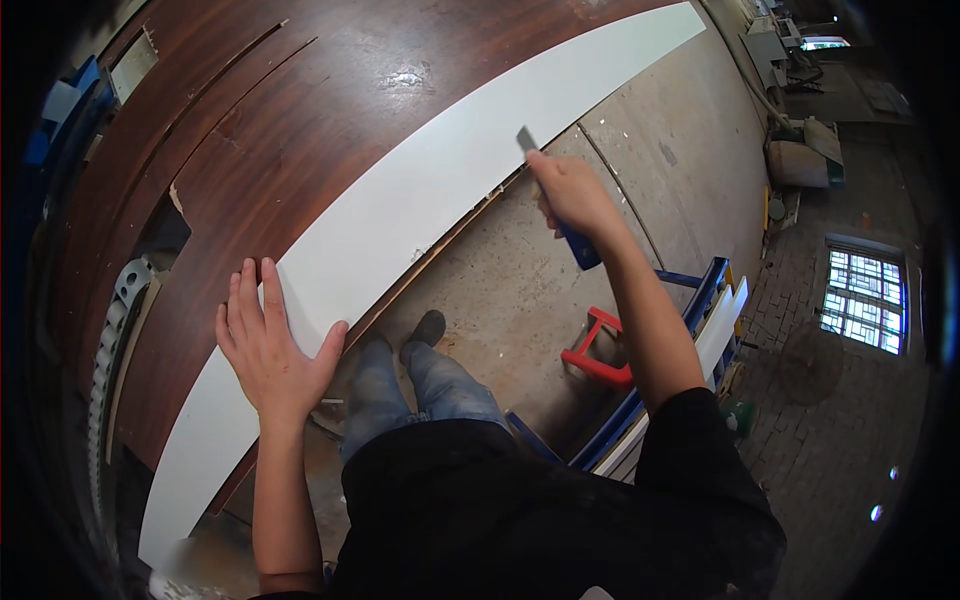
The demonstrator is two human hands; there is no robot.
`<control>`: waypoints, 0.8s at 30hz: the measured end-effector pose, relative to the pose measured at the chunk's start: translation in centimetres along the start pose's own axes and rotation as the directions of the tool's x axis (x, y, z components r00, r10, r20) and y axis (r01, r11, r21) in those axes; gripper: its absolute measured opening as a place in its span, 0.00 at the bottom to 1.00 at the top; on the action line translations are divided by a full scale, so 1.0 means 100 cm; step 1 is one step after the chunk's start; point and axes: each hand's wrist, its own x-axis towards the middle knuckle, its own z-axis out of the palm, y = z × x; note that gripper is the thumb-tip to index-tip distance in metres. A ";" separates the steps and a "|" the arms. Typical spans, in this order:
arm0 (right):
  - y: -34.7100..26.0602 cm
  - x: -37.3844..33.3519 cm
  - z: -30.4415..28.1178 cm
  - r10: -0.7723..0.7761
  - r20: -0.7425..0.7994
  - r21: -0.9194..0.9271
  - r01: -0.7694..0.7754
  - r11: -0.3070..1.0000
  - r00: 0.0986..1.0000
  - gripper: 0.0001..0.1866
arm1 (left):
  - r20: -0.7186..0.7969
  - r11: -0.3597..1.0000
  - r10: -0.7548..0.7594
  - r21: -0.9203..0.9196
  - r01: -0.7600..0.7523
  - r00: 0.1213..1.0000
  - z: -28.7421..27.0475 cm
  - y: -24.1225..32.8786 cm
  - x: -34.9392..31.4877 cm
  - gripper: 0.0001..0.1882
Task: Trimming the excess material from the edge of a wooden board using a utility knife.
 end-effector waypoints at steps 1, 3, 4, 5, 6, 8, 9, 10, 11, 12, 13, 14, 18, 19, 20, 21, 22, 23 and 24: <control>0.001 0.003 -0.004 0.031 -0.049 0.006 -0.030 1.000 0.998 0.28 | -0.003 1.000 0.000 0.002 0.000 1.000 0.000 0.000 0.001 0.53; -0.006 -0.006 0.013 -0.070 -0.022 -0.102 0.067 0.993 0.997 0.28 | -0.009 1.000 0.000 0.008 0.000 1.000 0.000 -0.001 0.000 0.53; -0.009 -0.016 0.035 -0.093 0.022 -0.112 0.095 0.989 0.995 0.27 | -0.014 1.000 0.005 0.012 -0.004 1.000 0.000 -0.001 -0.002 0.53; -0.014 -0.023 0.047 -0.132 0.053 -0.134 0.138 0.981 0.990 0.26 | -0.011 1.000 0.002 0.015 -0.002 1.000 -0.001 -0.003 -0.004 0.53; -0.016 -0.023 0.044 -0.131 0.053 -0.134 0.137 0.981 0.990 0.26 | -0.004 1.000 0.003 0.011 -0.003 1.000 0.001 -0.003 -0.003 0.53; -0.015 -0.020 0.030 -0.007 0.084 0.012 0.006 1.000 0.996 0.27 | 0.003 1.000 0.004 0.006 -0.004 1.000 0.003 -0.002 0.000 0.53; -0.011 -0.010 0.019 -0.002 -0.012 0.009 0.002 1.000 1.000 0.28 | -0.008 1.000 0.005 0.009 -0.005 1.000 0.000 -0.002 0.000 0.53; -0.008 0.001 0.003 0.069 -0.082 0.033 -0.066 0.997 0.994 0.29 | -0.019 1.000 0.010 0.006 -0.009 1.000 0.000 -0.001 0.000 0.53; -0.004 0.003 -0.006 0.068 -0.099 0.006 -0.068 0.998 0.993 0.30 | -0.019 1.000 0.009 0.005 -0.009 1.000 0.000 -0.001 -0.001 0.53; -0.004 0.002 0.002 0.000 -0.077 -0.035 -0.003 0.999 0.997 0.29 | -0.012 1.000 0.005 0.007 -0.005 1.000 0.000 -0.001 0.000 0.53; -0.007 -0.004 0.018 -0.064 -0.050 -0.075 0.060 0.995 0.997 0.29 | -0.003 1.000 0.002 0.009 -0.002 1.000 -0.001 -0.002 -0.002 0.53; -0.011 -0.015 0.037 -0.087 -0.002 -0.096 0.086 0.992 0.996 0.27 | -0.001 1.000 0.003 0.007 -0.003 1.000 -0.001 -0.002 -0.002 0.53; -0.013 -0.020 0.037 -0.041 0.045 0.031 0.039 0.999 0.998 0.27 | 0.001 1.000 0.006 -0.003 -0.006 1.000 0.002 -0.002 -0.001 0.54; -0.006 -0.008 0.023 -0.019 -0.044 0.023 0.020 1.000 0.999 0.28 | 0.000 1.000 0.012 -0.010 -0.012 1.000 0.003 -0.002 0.000 0.54; 0.000 -0.001 0.010 0.027 -0.094 0.053 -0.022 0.998 0.995 0.29 | -0.001 1.000 0.008 -0.001 -0.008 1.000 -0.001 -0.003 -0.002 0.54; -0.001 -0.001 0.004 0.016 -0.077 0.040 -0.013 0.999 0.997 0.28 | 0.001 1.000 0.005 0.003 -0.005 1.000 -0.001 -0.003 -0.002 0.54; -0.003 -0.005 0.011 0.002 -0.066 0.020 -0.001 1.000 0.998 0.28 | 0.004 1.000 0.003 0.007 -0.003 1.000 0.000 -0.002 -0.002 0.54; -0.007 -0.014 0.023 -0.005 -0.060 0.001 0.005 1.000 0.998 0.28 | 0.007 1.000 0.011 0.002 -0.011 1.000 0.001 -0.002 -0.001 0.54; -0.009 -0.020 0.028 -0.019 -0.016 -0.043 0.018 0.999 1.000 0.27 | 0.009 1.000 0.010 -0.003 -0.010 1.000 0.003 -0.002 -0.001 0.54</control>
